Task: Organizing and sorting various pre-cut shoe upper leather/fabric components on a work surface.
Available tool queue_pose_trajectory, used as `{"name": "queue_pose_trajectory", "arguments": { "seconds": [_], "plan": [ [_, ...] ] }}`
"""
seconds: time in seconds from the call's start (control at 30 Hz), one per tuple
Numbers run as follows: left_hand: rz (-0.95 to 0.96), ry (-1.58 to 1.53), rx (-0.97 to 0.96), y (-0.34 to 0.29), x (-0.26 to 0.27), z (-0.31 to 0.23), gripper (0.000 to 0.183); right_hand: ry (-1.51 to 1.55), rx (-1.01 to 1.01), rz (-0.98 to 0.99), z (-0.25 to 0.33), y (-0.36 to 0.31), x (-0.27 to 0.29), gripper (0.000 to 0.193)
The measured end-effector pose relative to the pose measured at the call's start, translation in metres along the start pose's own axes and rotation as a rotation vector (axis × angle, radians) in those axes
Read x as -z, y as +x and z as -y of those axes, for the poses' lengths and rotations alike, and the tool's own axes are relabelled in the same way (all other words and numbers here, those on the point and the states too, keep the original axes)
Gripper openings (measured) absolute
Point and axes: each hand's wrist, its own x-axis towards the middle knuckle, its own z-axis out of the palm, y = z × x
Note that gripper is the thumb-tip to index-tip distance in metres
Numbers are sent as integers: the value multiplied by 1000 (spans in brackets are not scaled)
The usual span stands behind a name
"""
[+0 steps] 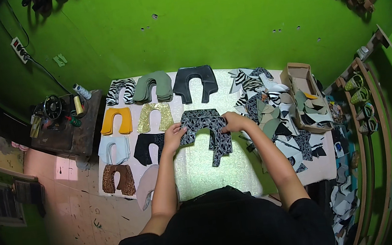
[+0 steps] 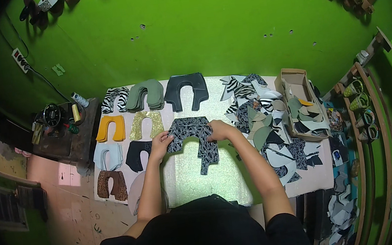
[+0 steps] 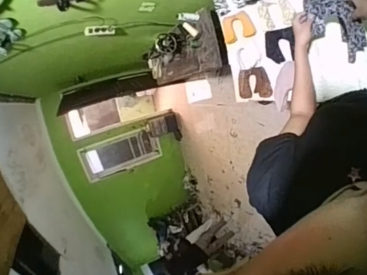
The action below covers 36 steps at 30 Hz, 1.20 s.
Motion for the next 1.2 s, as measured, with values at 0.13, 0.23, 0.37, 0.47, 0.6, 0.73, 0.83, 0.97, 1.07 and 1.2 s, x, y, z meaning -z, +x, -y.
{"name": "queue_pose_trajectory", "arguments": {
  "seconds": [0.13, 0.23, 0.37, 0.47, 0.6, 0.73, 0.83, 0.97, 1.07, 1.2],
  "plan": [
    [-50, 11, 36, -1, 9, 6, 28, 65, -60, -186, -7, 7, -14, 30],
    [-99, 6, 8, 3, 10, 16, 26, 103, -23, -401, -6, 13, -33, 31],
    [-128, 31, -2, 8, 0, 10, 36, 183, -172, -464, -23, 24, -52, 33],
    [-129, 63, -16, 17, 4, 16, 41, 243, -197, -558, -32, 35, -67, 32],
    [-173, 226, -100, 35, 9, 27, 41, 348, -216, -679, -37, 46, -75, 31],
    [-259, 302, -133, 45, 5, 29, 36, 460, -289, -666, -22, 39, -75, 31],
    [-234, 395, -153, 52, 3, 35, 33, 447, -304, -748, -17, 34, -80, 31],
    [-211, 513, -276, 57, 1, 47, 27, 273, -141, -826, -31, 36, -93, 32],
    [-223, 704, -344, 55, 1, 49, 27, 122, -208, -750, -22, 32, -95, 35],
    [-259, 857, -237, 48, -11, 44, 26, 112, -261, -749, -13, 29, -99, 37]
  ]
}}
